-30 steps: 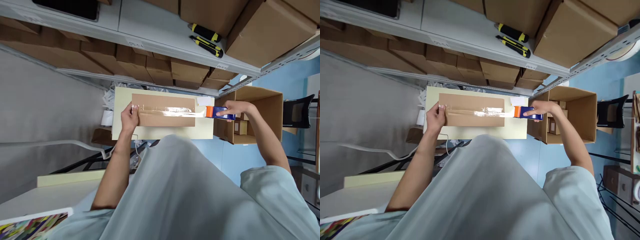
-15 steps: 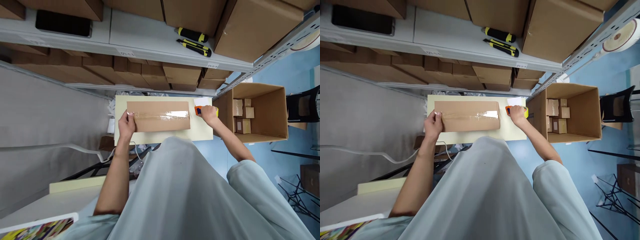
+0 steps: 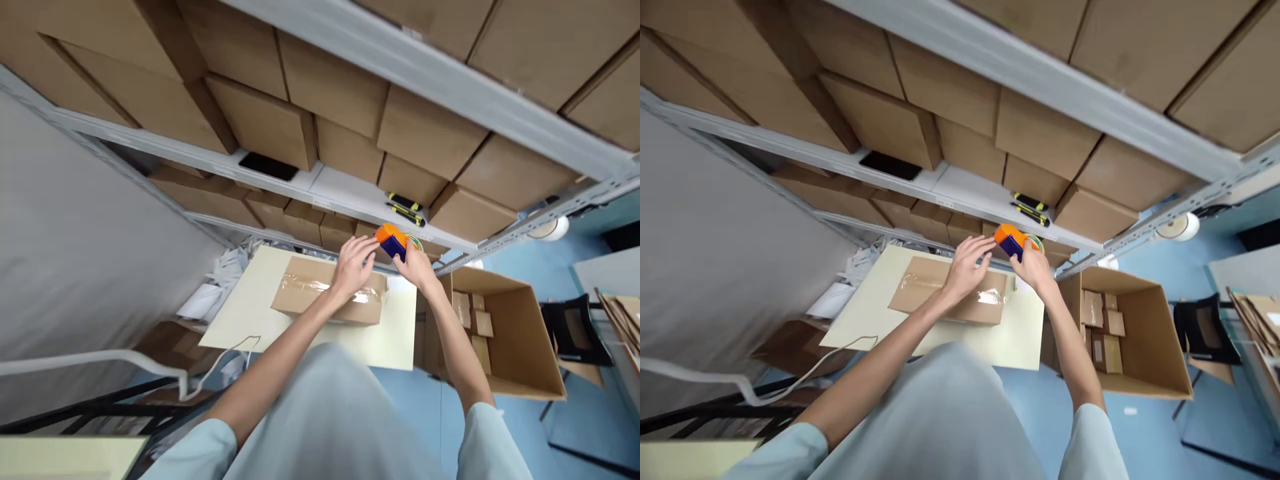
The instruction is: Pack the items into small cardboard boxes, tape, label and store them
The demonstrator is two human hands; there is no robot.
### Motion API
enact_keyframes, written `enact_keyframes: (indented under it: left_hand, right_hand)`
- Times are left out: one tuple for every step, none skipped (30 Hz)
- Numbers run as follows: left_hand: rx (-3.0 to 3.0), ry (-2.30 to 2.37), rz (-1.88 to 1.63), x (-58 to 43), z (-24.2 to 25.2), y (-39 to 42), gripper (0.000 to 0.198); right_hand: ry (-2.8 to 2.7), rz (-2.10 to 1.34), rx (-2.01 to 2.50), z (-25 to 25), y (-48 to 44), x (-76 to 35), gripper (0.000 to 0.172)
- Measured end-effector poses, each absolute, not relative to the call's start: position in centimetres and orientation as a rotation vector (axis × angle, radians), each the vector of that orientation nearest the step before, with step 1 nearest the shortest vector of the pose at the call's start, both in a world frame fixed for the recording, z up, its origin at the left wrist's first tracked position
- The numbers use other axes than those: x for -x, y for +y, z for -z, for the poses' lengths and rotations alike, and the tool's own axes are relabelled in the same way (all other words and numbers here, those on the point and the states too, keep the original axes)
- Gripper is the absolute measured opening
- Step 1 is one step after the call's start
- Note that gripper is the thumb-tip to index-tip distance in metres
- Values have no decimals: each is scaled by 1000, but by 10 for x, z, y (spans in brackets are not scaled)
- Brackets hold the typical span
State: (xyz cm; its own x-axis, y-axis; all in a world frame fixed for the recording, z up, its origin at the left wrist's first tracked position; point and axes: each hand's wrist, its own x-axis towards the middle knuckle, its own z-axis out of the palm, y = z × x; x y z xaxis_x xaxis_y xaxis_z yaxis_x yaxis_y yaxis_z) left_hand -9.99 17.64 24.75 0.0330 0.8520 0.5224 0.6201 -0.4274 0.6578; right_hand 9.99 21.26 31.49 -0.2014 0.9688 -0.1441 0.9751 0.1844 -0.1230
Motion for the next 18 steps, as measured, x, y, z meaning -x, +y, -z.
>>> enact_keyframes:
  left_hand:
    - [-2063,1505,-1363,97,-253,188,36]
    - [-2046,1512,-1378,97,-256,200,37]
    - [-2018,1530,-1385,100,-258,212,40]
    - [-1986,1555,-1381,103,-259,224,42]
    - [-1957,1584,-1368,108,-260,234,45]
    - [-1940,1610,-1345,113,-260,243,48]
    - [-1939,1629,-1317,119,-261,250,51]
    - [-1949,1639,-1291,125,-262,254,52]
    - [-1966,1642,-1272,131,-263,256,51]
    - [-1983,1642,-1266,137,-263,256,50]
    - [-1997,1641,-1270,143,-263,253,49]
    - [-2007,1642,-1282,149,-263,249,47]
    - [-2012,1648,-1295,155,-261,243,46]
    - [-2011,1659,-1303,161,-260,238,45]
    - [-2003,1675,-1307,167,-258,232,45]
    - [-1988,1695,-1305,173,-256,227,44]
    - [-1967,1716,-1298,179,-254,222,44]
    - [-1942,1736,-1289,186,-252,217,44]
  right_hand:
    - [2458,284,-1916,-320,226,-89,50]
    - [2521,275,-1863,-324,241,-78,50]
    - [2576,263,-1811,-327,257,-66,48]
    - [2620,245,-1764,-329,273,-54,46]
    - [2652,225,-1722,-331,289,-42,45]
    - [2666,206,-1685,-333,305,-30,44]
    - [2655,189,-1657,-334,320,-19,44]
    - [2627,178,-1639,-335,333,-8,45]
    - [2591,171,-1626,-335,345,3,45]
    - [2553,169,-1618,-335,354,13,45]
    - [2518,166,-1618,-334,362,22,45]
    - [2491,162,-1623,-333,368,30,45]
    - [2475,156,-1630,-332,373,37,45]
    - [2463,151,-1639,-331,377,43,44]
    - [2451,146,-1650,-330,381,49,43]
    - [2441,142,-1663,-330,384,53,43]
    - [2434,139,-1674,-330,387,57,43]
    - [2433,135,-1685,-331,390,61,43]
